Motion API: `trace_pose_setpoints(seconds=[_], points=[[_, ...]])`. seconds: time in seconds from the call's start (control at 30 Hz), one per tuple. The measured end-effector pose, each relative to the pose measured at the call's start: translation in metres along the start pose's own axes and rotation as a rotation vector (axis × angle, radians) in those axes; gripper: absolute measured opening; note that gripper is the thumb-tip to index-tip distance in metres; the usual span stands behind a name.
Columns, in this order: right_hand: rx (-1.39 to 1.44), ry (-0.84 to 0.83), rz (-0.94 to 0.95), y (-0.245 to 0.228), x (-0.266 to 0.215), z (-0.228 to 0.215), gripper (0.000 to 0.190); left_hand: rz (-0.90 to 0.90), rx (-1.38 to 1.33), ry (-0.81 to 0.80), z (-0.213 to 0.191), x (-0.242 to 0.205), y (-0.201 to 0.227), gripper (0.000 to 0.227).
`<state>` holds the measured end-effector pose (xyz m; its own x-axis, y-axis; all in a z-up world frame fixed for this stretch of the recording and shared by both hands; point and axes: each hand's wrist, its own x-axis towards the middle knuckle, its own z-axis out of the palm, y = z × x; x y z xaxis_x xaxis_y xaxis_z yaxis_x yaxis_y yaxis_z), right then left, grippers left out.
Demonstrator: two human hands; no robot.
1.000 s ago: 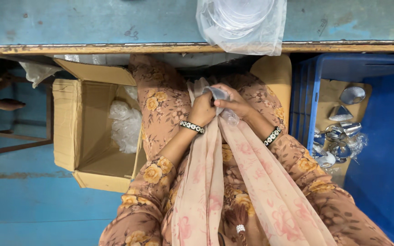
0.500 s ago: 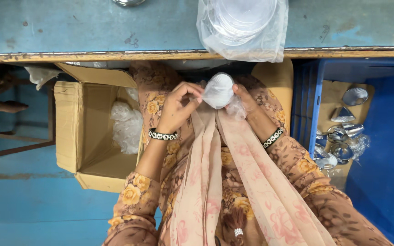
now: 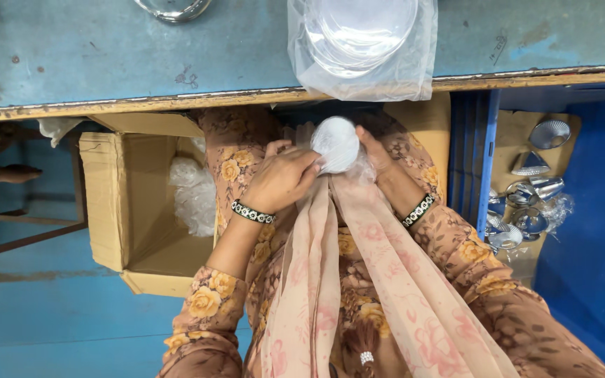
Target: The person sits on the floor and wraps individual silver-colored metal kitchenware items in clear plastic bags. They pick up each item, place it into a bag, and set the wrapped item on the table. The process is repeated for multiple items.
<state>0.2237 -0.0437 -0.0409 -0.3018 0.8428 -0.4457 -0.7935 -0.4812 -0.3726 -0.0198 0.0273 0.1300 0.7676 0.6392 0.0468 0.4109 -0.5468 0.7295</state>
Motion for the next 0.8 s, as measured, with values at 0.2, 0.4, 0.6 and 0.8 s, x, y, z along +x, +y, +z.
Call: trace_pose_setpoints(seconds=[0.2, 0.4, 0.6, 0.8], points=[[-0.162, 0.028, 0.007, 0.003, 0.011, 0.003, 0.060, -0.086, 0.034, -0.037, 0.016, 0.003, -0.004, 0.013], [-0.136, 0.147, 0.001, 0.002, 0.015, 0.015, 0.056, -0.145, -0.375, 0.109, 0.018, 0.014, 0.001, 0.016], [-0.182, 0.182, -0.017, 0.000, 0.013, 0.024, 0.055, -0.218, -0.724, 0.077, 0.031, 0.005, -0.001, 0.023], [-0.162, 0.237, -0.070, -0.003, 0.011, 0.026, 0.046, -0.511, -0.651, 0.097, 0.057, 0.007, -0.027, 0.020]])
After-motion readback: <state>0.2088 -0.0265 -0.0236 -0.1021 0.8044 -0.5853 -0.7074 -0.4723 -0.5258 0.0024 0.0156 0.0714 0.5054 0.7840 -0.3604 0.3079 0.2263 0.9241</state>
